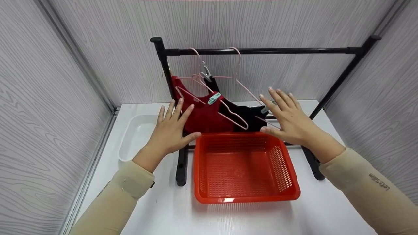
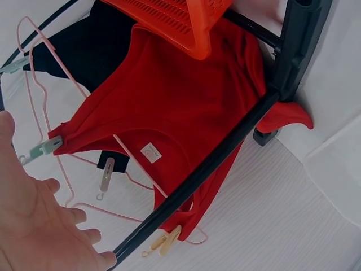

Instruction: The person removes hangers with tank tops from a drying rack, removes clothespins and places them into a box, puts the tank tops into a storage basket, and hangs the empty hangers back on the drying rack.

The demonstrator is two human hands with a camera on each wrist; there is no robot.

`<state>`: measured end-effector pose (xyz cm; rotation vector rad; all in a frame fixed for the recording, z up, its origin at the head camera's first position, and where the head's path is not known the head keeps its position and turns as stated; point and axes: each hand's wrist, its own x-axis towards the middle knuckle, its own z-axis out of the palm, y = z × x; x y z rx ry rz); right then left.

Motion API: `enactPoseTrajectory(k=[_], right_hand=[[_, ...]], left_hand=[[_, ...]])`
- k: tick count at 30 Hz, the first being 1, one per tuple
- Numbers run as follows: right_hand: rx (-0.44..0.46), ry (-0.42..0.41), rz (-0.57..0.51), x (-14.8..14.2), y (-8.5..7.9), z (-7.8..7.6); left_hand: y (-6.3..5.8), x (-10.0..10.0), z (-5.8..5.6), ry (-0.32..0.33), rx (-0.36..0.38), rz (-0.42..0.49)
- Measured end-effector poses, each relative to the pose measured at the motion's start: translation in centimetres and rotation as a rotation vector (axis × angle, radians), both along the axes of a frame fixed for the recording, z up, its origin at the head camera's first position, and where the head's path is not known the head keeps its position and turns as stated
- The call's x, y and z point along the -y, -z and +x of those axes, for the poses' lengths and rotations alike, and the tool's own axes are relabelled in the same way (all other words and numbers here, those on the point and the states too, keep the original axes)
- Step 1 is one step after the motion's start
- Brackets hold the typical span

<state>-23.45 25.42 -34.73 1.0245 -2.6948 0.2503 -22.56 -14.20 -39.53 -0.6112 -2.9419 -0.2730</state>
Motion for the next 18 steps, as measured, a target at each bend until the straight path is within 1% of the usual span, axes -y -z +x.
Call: enactPoseTrajectory(k=[6, 9, 14, 18], right_hand=[[-0.01, -0.003, -0.008, 1.0, -0.2, -0.1], [-0.025, -0.012, -0.019, 1.6, -0.3, -0.1], [-0.04, -0.026, -0.019, 2.6, -0.2, 0.1], [-0.042, -0.032, -0.019, 3.4, 0.0, 0.2]], left_hand=[[0.2, -0.1, -0.5, -0.009, 0.007, 0.021], [0.3, -0.1, -0.6, -0.013, 0.009, 0.015], [0.5, -0.2, -0.9, -0.009, 0.022, 0.016], [0.8, -0.5, -1.2, -0.002, 0.02, 0.035]])
